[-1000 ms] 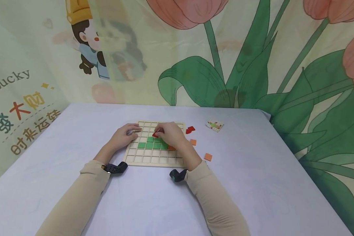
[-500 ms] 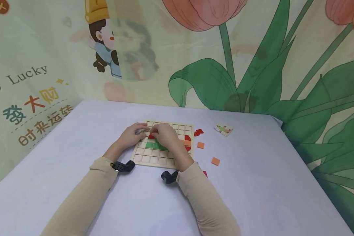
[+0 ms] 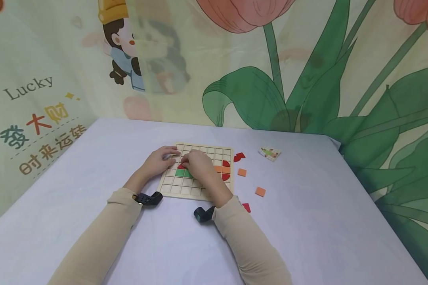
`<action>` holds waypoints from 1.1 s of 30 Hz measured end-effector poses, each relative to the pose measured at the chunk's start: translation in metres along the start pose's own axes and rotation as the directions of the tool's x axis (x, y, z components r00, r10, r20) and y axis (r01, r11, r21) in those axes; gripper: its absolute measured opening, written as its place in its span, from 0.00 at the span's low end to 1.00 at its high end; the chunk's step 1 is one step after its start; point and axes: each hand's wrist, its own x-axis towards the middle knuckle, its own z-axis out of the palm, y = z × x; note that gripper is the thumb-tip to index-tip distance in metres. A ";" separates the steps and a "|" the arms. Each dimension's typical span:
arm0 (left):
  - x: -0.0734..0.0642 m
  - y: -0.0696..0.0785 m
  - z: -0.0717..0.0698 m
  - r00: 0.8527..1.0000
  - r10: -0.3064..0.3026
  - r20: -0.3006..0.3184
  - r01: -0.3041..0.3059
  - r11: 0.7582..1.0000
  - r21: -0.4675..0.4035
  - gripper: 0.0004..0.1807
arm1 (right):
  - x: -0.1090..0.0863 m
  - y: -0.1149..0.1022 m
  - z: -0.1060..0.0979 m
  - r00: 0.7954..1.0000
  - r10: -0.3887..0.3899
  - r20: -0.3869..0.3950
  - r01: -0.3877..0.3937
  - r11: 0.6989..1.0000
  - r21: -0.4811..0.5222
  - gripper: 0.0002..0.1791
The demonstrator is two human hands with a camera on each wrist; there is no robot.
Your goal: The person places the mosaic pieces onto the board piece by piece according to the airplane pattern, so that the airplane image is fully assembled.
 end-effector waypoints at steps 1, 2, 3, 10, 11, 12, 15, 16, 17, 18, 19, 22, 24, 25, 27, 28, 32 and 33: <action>0.001 0.000 0.000 1.000 0.001 -0.002 -0.001 1.000 -0.001 0.19 | 0.000 0.000 -0.001 1.000 0.001 -0.003 -0.001 1.000 0.005 0.09; 0.001 0.000 -0.001 1.000 0.001 -0.003 -0.001 1.000 -0.002 0.19 | 0.001 0.000 -0.001 1.000 0.003 -0.007 -0.003 1.000 0.009 0.09; 0.002 0.001 -0.001 1.000 0.002 -0.004 -0.002 1.000 -0.002 0.19 | 0.001 0.000 -0.002 1.000 0.004 -0.010 -0.004 1.000 0.015 0.08; 0.007 0.001 -0.003 1.000 0.013 -0.013 -0.013 1.000 0.009 0.19 | 0.001 0.000 -0.009 1.000 0.005 -0.016 -0.005 1.000 0.024 0.08; 0.008 0.000 -0.003 1.000 0.015 -0.016 -0.015 1.000 0.011 0.20 | 0.001 -0.001 -0.010 1.000 0.005 -0.016 -0.005 1.000 0.016 0.08; 0.008 0.000 -0.003 1.000 0.014 -0.017 -0.014 1.000 0.008 0.19 | 0.001 -0.001 -0.011 1.000 0.004 -0.014 -0.004 1.000 0.007 0.08; 0.010 0.001 -0.004 1.000 0.005 -0.018 -0.005 1.000 -0.005 0.19 | 0.001 -0.002 -0.014 1.000 0.003 -0.009 -0.003 1.000 -0.019 0.07; 0.010 0.002 -0.004 1.000 0.004 -0.017 -0.004 1.000 -0.005 0.19 | 0.001 -0.002 -0.015 1.000 0.003 -0.007 -0.003 1.000 -0.025 0.07; 0.011 0.002 -0.004 1.000 -0.002 -0.016 0.002 1.000 -0.008 0.19 | 0.001 -0.002 -0.015 1.000 0.004 -0.004 -0.004 1.000 -0.030 0.07; 0.011 0.003 -0.005 1.000 -0.004 -0.016 0.004 1.000 -0.009 0.19 | 0.001 -0.003 -0.016 1.000 0.005 -0.001 -0.005 0.999 -0.033 0.07; 0.011 0.003 -0.005 1.000 -0.007 -0.016 0.006 1.000 -0.010 0.19 | 0.001 -0.003 -0.017 1.000 0.004 0.000 -0.004 0.999 -0.037 0.07; 0.012 0.005 -0.005 1.000 -0.006 -0.020 0.006 1.000 -0.009 0.19 | 0.002 -0.002 -0.019 1.000 -0.008 0.009 0.008 0.999 -0.042 0.07; 0.012 0.006 -0.005 1.000 0.001 -0.027 -0.002 1.000 -0.007 0.19 | 0.002 0.001 -0.021 0.999 -0.028 0.022 0.028 0.999 -0.036 0.07; 0.012 0.005 -0.005 1.000 0.003 -0.027 -0.003 1.000 -0.007 0.19 | 0.002 0.002 -0.023 0.999 -0.037 0.032 0.038 0.999 -0.026 0.08; 0.009 0.004 -0.004 1.000 0.006 -0.026 -0.006 1.000 0.000 0.19 | 0.001 0.007 -0.026 0.997 -0.051 0.059 0.051 0.999 0.001 0.08; 0.008 0.003 -0.003 1.000 0.002 -0.023 -0.002 1.000 0.001 0.19 | 0.000 0.011 -0.028 0.996 -0.048 0.072 0.046 0.999 0.027 0.09; 0.000 -0.001 0.001 1.000 -0.023 -0.004 0.023 1.000 -0.002 0.20 | -0.010 0.032 -0.043 0.990 0.040 0.133 -0.060 0.986 0.154 0.12; -0.001 -0.002 0.002 1.000 -0.024 -0.004 0.024 1.000 -0.002 0.20 | -0.014 0.040 -0.047 0.987 0.074 0.141 -0.099 0.979 0.180 0.13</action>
